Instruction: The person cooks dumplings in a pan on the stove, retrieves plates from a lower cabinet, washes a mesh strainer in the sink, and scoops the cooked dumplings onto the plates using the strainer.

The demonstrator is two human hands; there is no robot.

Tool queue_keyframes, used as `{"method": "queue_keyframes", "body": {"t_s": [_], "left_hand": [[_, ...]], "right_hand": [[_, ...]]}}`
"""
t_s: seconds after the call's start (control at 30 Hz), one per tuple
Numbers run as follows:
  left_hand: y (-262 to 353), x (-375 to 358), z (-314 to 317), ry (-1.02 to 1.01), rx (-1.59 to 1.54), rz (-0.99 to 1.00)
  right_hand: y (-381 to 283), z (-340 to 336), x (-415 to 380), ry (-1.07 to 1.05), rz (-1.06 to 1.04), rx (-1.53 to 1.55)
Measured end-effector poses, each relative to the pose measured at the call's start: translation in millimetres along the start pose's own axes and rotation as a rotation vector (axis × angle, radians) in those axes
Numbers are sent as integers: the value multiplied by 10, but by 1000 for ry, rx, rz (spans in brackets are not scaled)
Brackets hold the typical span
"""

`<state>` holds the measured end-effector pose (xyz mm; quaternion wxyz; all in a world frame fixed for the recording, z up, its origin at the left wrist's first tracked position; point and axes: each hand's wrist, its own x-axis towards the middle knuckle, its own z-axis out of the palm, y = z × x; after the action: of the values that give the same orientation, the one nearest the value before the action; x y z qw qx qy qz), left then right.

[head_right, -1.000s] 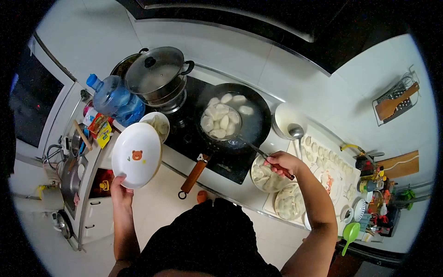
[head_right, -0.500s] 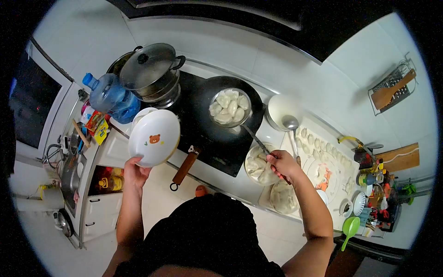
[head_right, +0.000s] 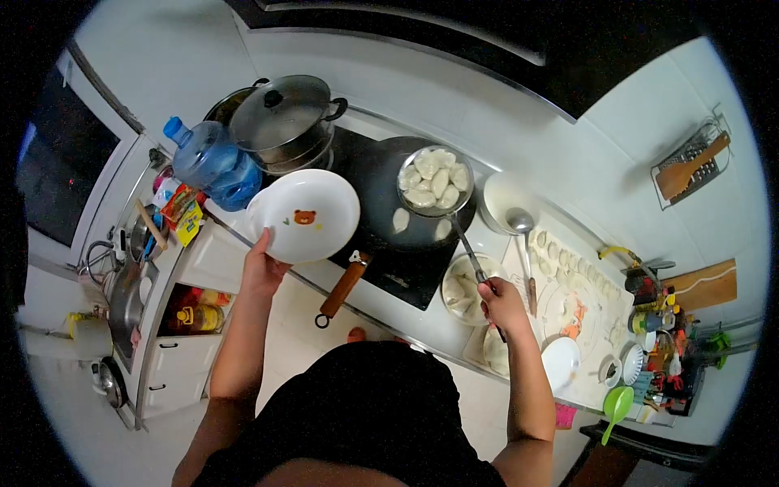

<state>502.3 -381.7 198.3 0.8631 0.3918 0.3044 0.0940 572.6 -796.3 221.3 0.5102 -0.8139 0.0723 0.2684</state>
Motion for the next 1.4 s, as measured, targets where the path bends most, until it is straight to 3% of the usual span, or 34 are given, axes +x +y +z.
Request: {"method": "queue_keyframes", "body": {"t_s": [1.13,1.4], "left_hand": [[-70,182,124,-39,92,-18],[-175,309,292,-23,94,-31]], "right_hand": [[-62,86,-73,59,22,-28],[-475,-126,-423,-1,24,77]]}}
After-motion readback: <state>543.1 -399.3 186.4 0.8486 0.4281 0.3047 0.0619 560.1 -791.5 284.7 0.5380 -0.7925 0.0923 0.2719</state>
